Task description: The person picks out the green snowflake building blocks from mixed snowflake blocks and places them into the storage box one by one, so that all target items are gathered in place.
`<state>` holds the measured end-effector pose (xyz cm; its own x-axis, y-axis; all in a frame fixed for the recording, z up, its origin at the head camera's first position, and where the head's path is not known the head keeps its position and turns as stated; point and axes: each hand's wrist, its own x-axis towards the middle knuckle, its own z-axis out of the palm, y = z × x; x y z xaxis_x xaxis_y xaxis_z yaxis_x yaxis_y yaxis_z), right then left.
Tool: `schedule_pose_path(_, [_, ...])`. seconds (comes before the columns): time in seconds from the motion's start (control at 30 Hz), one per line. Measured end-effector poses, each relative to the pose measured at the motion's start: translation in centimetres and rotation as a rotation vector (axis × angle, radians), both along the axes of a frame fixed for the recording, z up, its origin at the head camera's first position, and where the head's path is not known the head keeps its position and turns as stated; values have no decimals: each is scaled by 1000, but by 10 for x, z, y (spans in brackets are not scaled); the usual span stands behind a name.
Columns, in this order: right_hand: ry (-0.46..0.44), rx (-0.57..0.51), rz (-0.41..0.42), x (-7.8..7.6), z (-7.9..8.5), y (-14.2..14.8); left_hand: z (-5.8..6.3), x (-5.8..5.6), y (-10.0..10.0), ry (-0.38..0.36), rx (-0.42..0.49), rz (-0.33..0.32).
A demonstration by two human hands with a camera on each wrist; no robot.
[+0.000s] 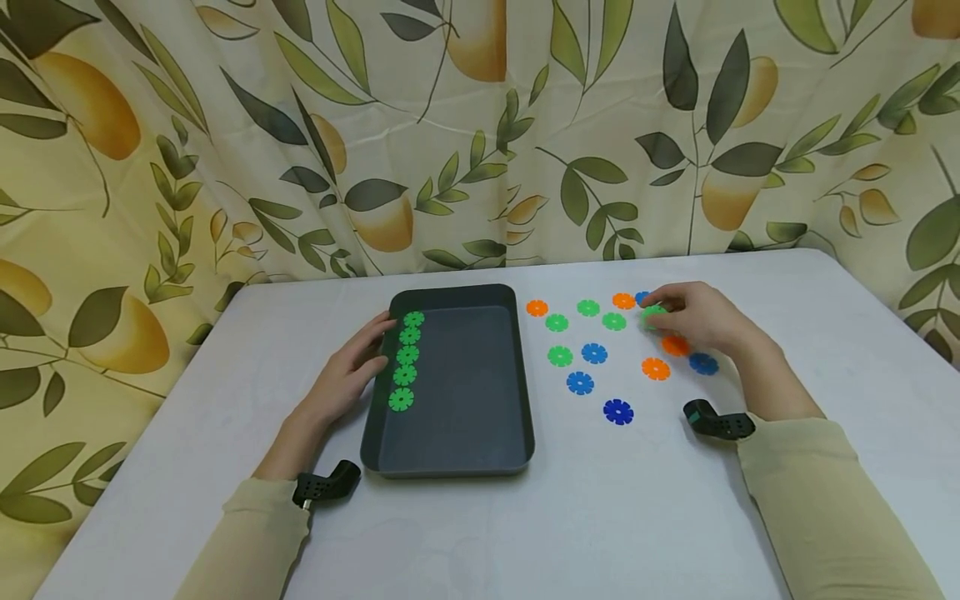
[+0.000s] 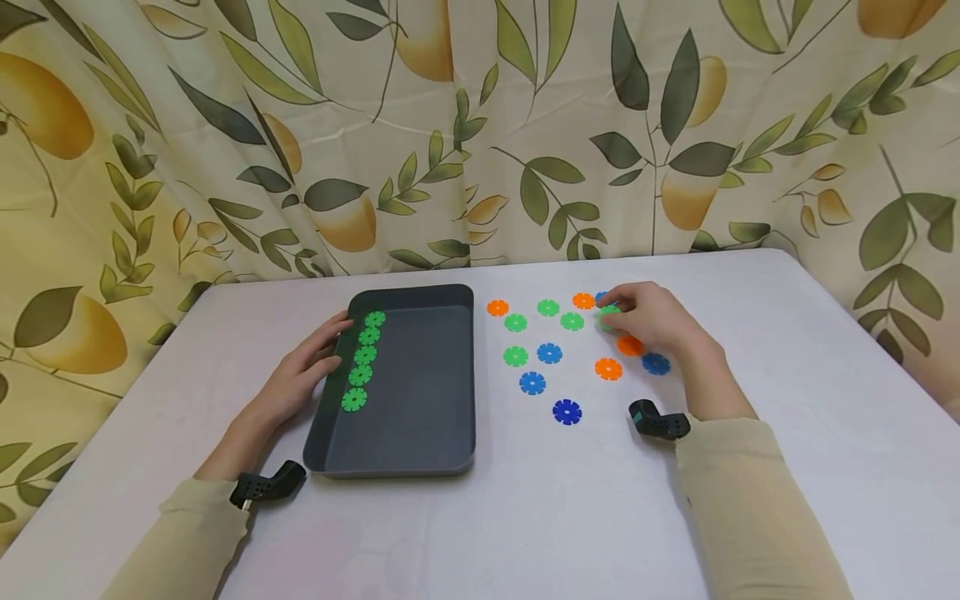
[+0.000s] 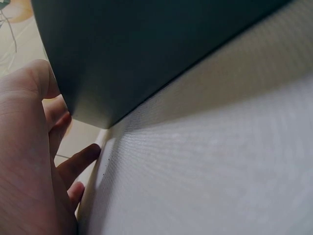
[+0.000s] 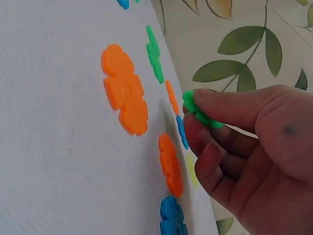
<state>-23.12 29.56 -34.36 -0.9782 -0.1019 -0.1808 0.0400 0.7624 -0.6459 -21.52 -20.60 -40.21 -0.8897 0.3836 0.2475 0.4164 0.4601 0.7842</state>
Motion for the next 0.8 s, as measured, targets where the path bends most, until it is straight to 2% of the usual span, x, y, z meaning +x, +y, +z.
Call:
schedule_pose_path(0.57, [77, -96, 84, 1, 6, -37, -1, 0, -2, 1, 16, -9])
schedule_pose_path(0.8, [81, -147, 99, -1, 9, -56, 1, 0, -1, -2, 14, -7])
